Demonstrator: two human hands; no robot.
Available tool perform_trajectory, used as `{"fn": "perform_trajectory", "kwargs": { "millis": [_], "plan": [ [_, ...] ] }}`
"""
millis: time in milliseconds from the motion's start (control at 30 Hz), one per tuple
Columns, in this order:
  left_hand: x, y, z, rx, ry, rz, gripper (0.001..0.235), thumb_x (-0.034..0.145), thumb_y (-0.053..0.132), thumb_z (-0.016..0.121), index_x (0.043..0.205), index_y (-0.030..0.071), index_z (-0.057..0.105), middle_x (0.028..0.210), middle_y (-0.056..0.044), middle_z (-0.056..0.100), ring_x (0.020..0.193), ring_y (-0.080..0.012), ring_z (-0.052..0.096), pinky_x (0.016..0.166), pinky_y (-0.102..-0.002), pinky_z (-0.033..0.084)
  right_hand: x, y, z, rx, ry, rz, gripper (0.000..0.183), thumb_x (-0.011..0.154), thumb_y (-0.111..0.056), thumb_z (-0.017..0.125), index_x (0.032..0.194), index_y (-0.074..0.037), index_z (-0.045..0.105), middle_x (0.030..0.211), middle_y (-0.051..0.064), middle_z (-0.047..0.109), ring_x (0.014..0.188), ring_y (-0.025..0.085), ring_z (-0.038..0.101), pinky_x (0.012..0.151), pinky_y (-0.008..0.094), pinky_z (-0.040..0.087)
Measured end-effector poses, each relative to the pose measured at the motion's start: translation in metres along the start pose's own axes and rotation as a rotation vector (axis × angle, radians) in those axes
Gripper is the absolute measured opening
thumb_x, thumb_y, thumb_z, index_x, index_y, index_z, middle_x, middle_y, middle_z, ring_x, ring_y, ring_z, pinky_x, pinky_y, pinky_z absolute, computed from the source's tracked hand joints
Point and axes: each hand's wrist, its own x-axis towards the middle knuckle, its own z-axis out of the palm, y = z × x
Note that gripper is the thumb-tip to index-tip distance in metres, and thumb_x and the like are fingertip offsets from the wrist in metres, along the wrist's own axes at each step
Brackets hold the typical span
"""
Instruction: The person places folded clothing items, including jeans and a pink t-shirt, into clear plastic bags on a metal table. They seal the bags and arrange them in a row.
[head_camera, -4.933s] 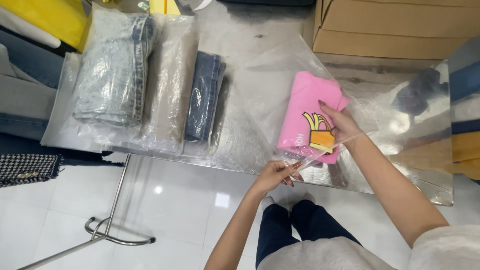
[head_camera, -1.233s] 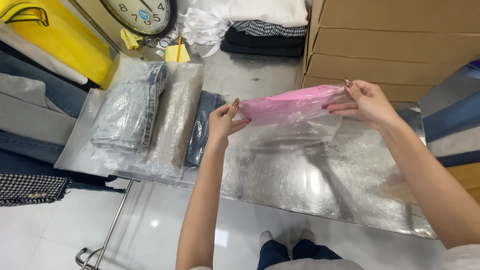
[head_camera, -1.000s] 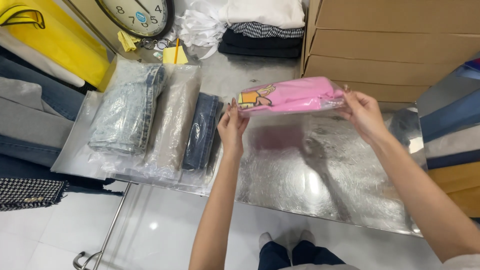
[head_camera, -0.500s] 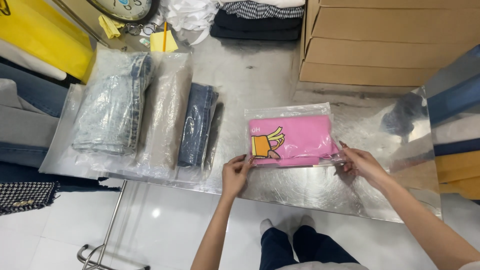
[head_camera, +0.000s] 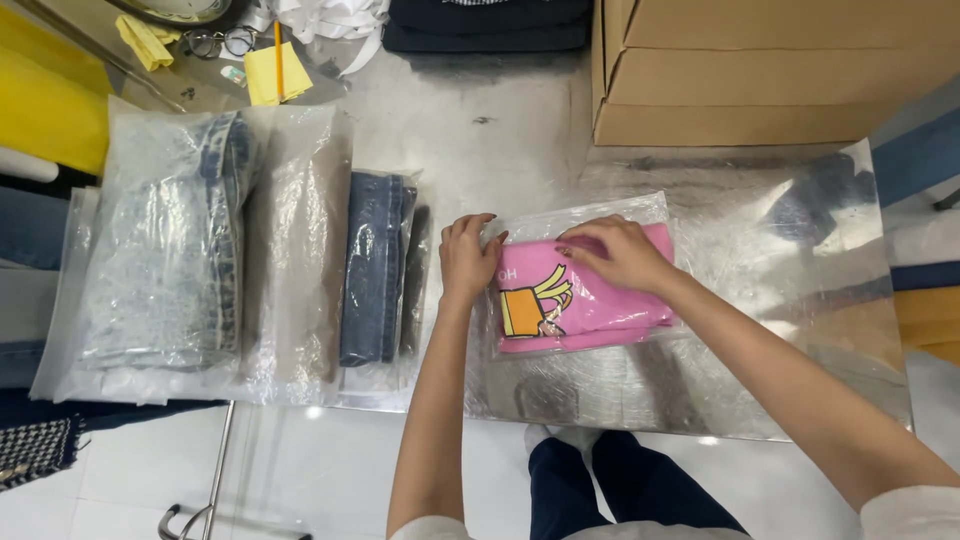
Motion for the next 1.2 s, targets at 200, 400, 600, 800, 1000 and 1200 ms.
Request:
{"fn": "perform_trajectory", "kwargs": {
  "millis": [200,400,600,800,1000,1200],
  "plan": [
    [0.042,-0.015,0.023,0.138,-0.037,0.02,0.036,0.097,0.037,0.079,0.128,0.025,0.066,0.122,-0.002,0.062,0.128,-0.0303,0.052,0.11,-0.048,0.043,0.026,-0.018,0.0,-0.159,-0.257,0.168,0.041,0.105,-0.038,0.066,0.142,-0.023,0.073,0.136,0.013,0.073,0.132,0.039,0.061,0.113,0.062,0.042],
    [0.047,-0.016,0.029,0.179,-0.133,0.008,0.019,0.093,0.038,0.083,0.1,0.021,0.078,0.111,-0.001,0.066,0.121,-0.0269,0.056,0.109,-0.047,0.042,0.037,0.011,0.015,-0.172,-0.399,0.137,0.04,0.101,-0.041,0.07,0.137,-0.026,0.075,0.138,0.009,0.073,0.13,0.037,0.061,0.109,0.06,0.047],
    [0.043,-0.027,0.044,0.111,-0.1,-0.047,0.015,0.096,0.034,0.08,0.101,0.021,0.076,0.113,0.0,0.061,0.123,-0.0242,0.051,0.112,-0.048,0.04,0.025,0.001,0.018,-0.151,-0.406,0.164,0.037,0.103,-0.038,0.069,0.136,-0.023,0.075,0.136,0.008,0.074,0.128,0.032,0.061,0.107,0.053,0.047],
    [0.043,-0.027,0.046,0.098,-0.106,-0.075,0.014,0.099,0.031,0.078,0.102,0.018,0.074,0.116,-0.001,0.06,0.126,-0.0248,0.049,0.115,-0.048,0.037,0.01,-0.001,0.015,-0.138,-0.439,0.131,0.04,0.102,-0.046,0.069,0.134,-0.022,0.076,0.133,0.011,0.075,0.127,0.038,0.064,0.104,0.058,0.052],
    [0.04,-0.025,0.041,0.114,-0.123,-0.061,0.017,0.098,0.034,0.079,0.102,0.018,0.074,0.117,-0.001,0.06,0.127,-0.026,0.049,0.115,-0.048,0.038,-0.006,0.003,0.031,-0.107,-0.471,0.109,0.039,0.102,-0.046,0.068,0.132,-0.021,0.076,0.129,0.012,0.076,0.126,0.039,0.066,0.103,0.059,0.054],
    [0.02,-0.013,0.006,-0.004,-0.148,0.007,0.025,0.096,0.033,0.083,0.115,0.022,0.071,0.116,-0.002,0.066,0.126,-0.0297,0.06,0.114,-0.049,0.046,-0.003,-0.006,0.034,-0.044,-0.474,0.147,0.042,0.099,-0.052,0.07,0.133,-0.029,0.076,0.126,0.005,0.078,0.126,0.033,0.067,0.101,0.055,0.054]
  ]
}}
